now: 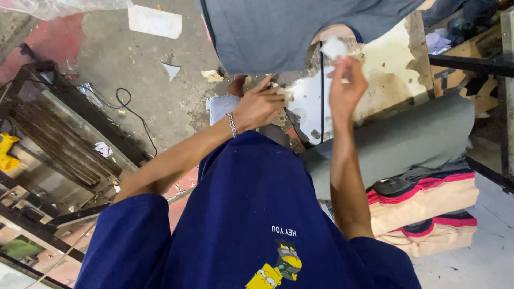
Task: The person is sorting and stacking cut fabric pieces for garment production, checking size labels on each piece.
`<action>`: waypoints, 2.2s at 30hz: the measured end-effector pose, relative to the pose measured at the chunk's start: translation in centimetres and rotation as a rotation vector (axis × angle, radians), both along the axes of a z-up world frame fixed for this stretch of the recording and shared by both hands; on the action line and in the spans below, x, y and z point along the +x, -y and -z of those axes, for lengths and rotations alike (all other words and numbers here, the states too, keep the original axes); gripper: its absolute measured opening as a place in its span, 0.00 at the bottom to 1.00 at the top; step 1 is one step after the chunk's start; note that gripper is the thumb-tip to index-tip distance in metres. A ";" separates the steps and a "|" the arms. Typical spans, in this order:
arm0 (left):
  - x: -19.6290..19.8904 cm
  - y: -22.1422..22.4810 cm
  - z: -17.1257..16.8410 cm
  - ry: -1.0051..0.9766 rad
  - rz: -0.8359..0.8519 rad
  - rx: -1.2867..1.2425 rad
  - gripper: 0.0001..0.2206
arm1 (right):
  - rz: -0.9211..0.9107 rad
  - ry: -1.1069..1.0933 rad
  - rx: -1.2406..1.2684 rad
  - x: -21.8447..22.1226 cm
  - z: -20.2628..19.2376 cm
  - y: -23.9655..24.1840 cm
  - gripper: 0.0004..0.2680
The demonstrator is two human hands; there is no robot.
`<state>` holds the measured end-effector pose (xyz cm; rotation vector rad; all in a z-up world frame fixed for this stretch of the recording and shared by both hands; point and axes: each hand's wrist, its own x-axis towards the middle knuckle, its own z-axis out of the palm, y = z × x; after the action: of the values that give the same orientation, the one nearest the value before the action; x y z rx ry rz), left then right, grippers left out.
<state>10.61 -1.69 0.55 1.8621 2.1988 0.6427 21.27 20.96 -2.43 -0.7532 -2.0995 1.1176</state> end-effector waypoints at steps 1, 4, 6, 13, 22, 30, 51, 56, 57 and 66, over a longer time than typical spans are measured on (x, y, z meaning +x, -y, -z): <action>0.3 -0.2 -0.4 0.342 -0.188 0.036 0.09 | -0.073 -0.006 -0.077 -0.5 -1.3 1.5 0.04; -0.9 -1.9 -3.4 1.152 -0.536 0.104 0.20 | -0.251 0.036 -0.202 -1.0 -4.1 3.8 0.03; -1.5 -2.4 -4.6 1.618 -0.705 0.143 0.30 | -0.372 0.081 -0.252 -1.2 -5.8 4.6 0.04; -2.5 -1.3 -3.1 1.313 -0.737 0.416 0.07 | -0.456 0.220 -0.364 -2.7 -7.8 5.4 0.03; -4.9 0.9 -3.6 0.337 -0.364 0.499 0.05 | -0.297 0.252 -1.007 -4.7 -8.4 4.9 0.12; -4.2 -0.2 -1.2 0.663 -0.442 0.537 0.07 | -0.314 0.177 -1.136 -6.1 -7.2 5.7 0.08; -5.7 -2.1 -0.3 1.466 -0.971 0.472 0.11 | -0.149 0.350 -1.163 -7.1 -6.8 8.9 0.09; -6.8 -2.7 2.0 0.912 -0.814 0.314 0.07 | -0.020 0.378 -1.195 -8.5 -5.8 9.4 0.12; -6.8 -2.8 2.7 0.911 -0.814 0.314 0.07 | -0.020 0.377 -1.195 -8.7 -5.4 9.5 0.12; -6.3 -2.6 4.8 0.585 -0.765 0.297 0.06 | 0.086 0.455 -1.178 -9.0 -5.4 9.9 0.22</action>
<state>4.31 0.91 -4.25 0.6730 2.3997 1.4775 12.27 11.07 2.93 -1.7193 -1.5151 2.3042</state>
